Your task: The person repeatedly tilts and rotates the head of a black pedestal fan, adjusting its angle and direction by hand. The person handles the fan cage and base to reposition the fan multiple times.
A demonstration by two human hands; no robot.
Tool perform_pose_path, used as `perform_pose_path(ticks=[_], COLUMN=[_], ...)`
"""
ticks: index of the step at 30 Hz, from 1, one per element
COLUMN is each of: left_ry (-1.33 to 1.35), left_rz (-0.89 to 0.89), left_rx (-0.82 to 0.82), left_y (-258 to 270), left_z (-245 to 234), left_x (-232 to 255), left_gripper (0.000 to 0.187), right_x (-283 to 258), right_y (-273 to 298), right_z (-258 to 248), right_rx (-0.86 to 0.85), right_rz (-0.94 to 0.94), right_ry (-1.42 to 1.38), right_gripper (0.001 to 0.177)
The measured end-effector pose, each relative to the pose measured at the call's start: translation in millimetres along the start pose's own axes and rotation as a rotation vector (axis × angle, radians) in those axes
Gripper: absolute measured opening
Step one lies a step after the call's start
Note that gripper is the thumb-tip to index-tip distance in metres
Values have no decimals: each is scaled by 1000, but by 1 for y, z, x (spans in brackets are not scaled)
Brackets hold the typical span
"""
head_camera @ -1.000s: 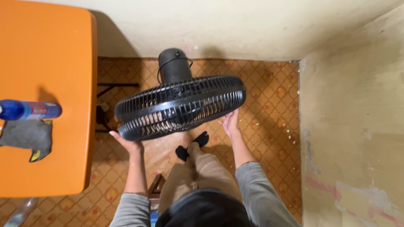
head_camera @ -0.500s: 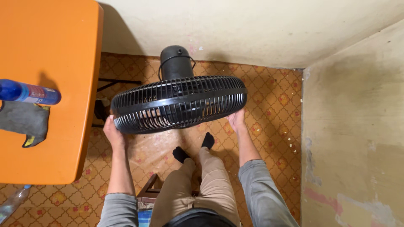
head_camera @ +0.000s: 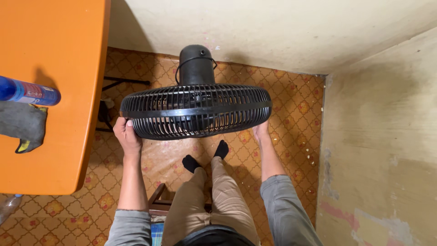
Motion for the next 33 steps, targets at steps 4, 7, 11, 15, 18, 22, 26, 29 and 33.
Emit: perform_pose_path(ticks=[4,7,11,15,18,22,26,29,33], left_ry=[-132,-50,-211,-246,-302,-451,-424,-412,-368], left_rz=[103,175,191,77,45,49,176,208,298], left_rx=[-16,-128,-141,-138,-134,-117,-157,-154,-170], left_y=[-4,-7,-22,-36,-37,-34,-34,-32,-24], left_z=[3,11,16,13,13,10,10,11,21], left_x=[25,51,59,55,63,85,112,121,140], left_gripper=[52,56,58,46,38,38,37,46,68], right_x=[5,12,27,32,36,49,42,39,35], right_y=[-13,-18,-15,-18,-26,-20,-16,-15,-9], right_z=[-8,-17,-15,-15,-22,-28,-25,-26,-22], right_rx=[65,83,115,106,63,43,59,45,42], right_rz=[-63,-135,-125,-153,-109,-75,-63,-28,7], right_ry=[-20,14,-8,44,53,-41,-29,-33,-82], right_gripper=[60,58,56,52,49,48,47,46,43])
Point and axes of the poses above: each hand's wrist, its own y-axis away from the middle knuckle, its own z-axis out of the palm, x = y × z, the point moved 3 cm from there along -y, towards the middle knuckle, and after that the axes turned 14 degrees about x, right-handed, at the moved point
